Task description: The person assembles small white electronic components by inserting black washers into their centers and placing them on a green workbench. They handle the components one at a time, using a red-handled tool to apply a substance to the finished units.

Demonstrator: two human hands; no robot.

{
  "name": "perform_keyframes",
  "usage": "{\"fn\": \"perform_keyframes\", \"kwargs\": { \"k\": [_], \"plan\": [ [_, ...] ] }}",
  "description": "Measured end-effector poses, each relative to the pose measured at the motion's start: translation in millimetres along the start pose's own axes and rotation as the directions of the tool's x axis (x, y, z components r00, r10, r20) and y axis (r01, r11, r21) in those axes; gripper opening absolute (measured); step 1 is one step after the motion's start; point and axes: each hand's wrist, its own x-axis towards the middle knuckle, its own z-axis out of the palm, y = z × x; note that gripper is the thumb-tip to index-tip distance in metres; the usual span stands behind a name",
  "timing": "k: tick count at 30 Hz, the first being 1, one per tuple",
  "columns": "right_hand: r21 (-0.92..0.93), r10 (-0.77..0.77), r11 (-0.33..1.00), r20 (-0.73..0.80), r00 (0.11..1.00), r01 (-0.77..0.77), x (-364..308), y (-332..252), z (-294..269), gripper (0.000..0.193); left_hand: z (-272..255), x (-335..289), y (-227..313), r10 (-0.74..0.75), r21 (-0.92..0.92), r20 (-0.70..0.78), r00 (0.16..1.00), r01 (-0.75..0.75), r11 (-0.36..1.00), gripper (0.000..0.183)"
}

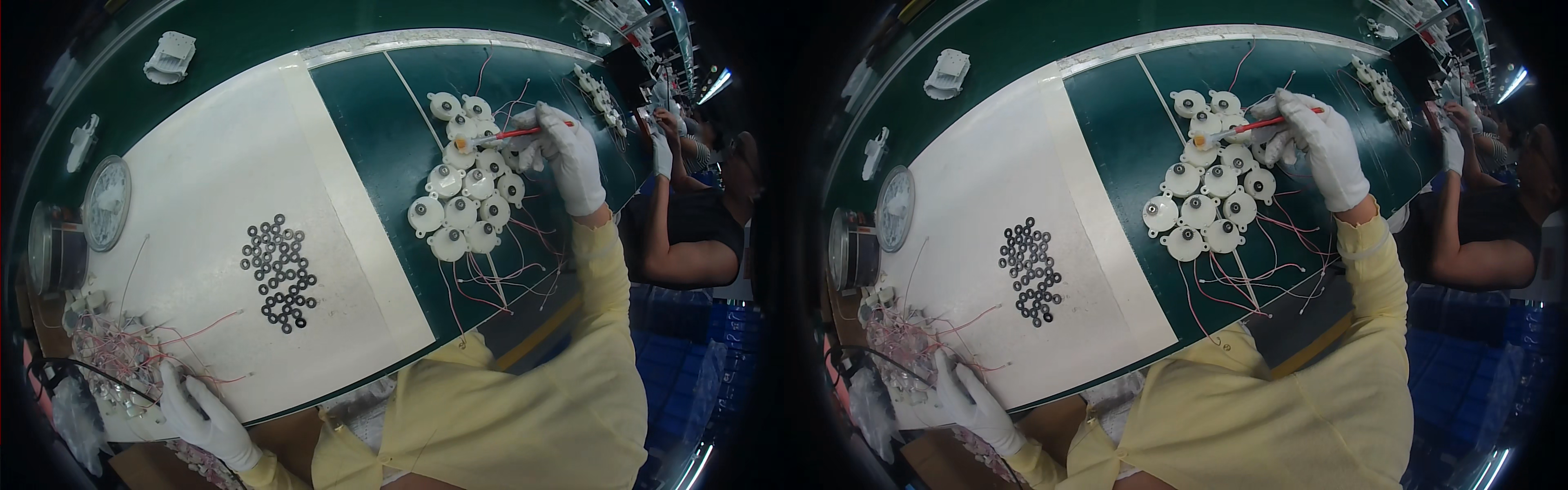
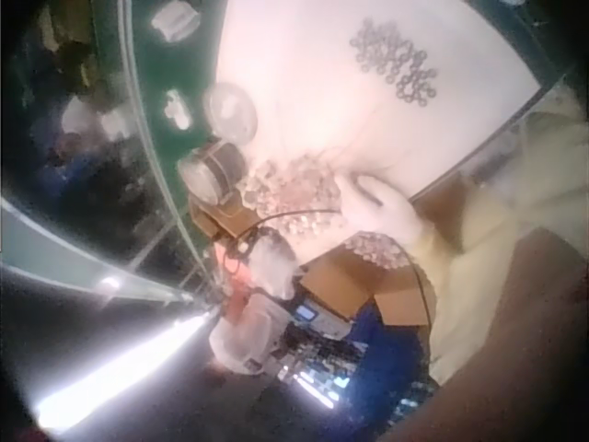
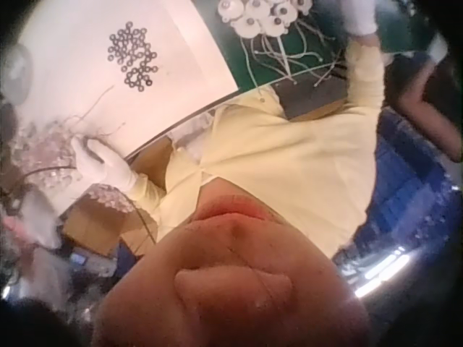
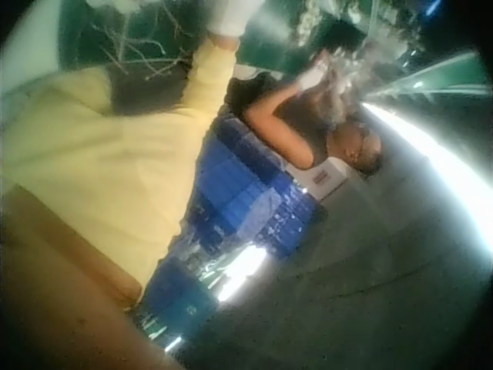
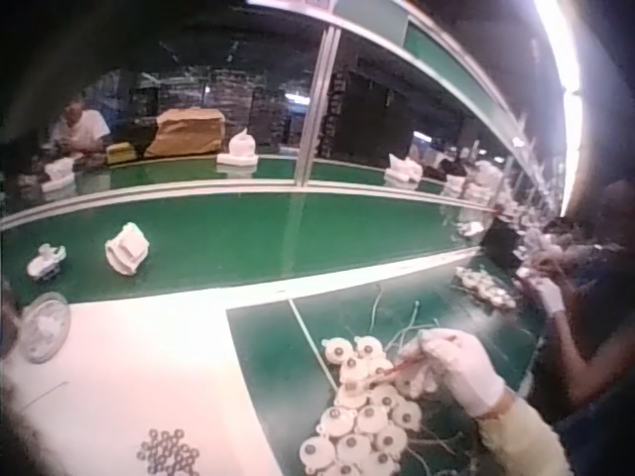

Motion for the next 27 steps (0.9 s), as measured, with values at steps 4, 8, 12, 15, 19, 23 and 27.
{"fn": "perform_keyframes", "kwargs": {
  "k": [4,8,12,15,19,23,27],
  "plan": [
    [-0.011,-0.008,1.000,-0.015,1.000,0.008,-2.0,0.4,-3.7,0.042,-0.7,1.4,0.9,0.008,0.013,0.004,1.000,-0.008,1.000,0.039],
    [-0.067,-0.036,0.997,-0.106,0.994,0.029,-7.3,-9.5,0.6,0.042,-0.2,1.3,2.1,0.016,0.019,-0.011,1.000,-0.016,1.000,0.039],
    [0.046,-0.050,0.998,-0.032,0.998,0.051,-12.2,-15.8,3.0,0.042,-1.0,0.9,0.0,0.018,0.027,0.001,1.000,-0.018,0.999,0.039],
    [0.107,-0.019,0.994,0.043,0.999,0.014,-15.1,-17.8,15.8,0.040,0.1,1.6,1.1,0.029,0.032,-0.011,1.000,-0.029,0.999,0.039],
    [0.064,0.039,0.997,0.095,0.995,-0.045,-13.2,-17.4,23.3,0.038,0.7,2.7,1.1,0.038,0.016,-0.017,0.999,-0.037,0.999,0.038],
    [0.028,0.042,0.999,0.069,0.997,-0.044,-12.3,-13.9,23.2,0.038,-0.4,1.4,0.6,0.010,-0.005,-0.001,1.000,-0.010,1.000,0.038],
    [0.024,0.028,0.999,0.078,0.997,-0.030,-12.3,-9.8,18.6,0.038,0.5,0.4,-0.5,0.010,-0.009,-0.012,1.000,-0.010,1.000,0.038]
  ]
}}
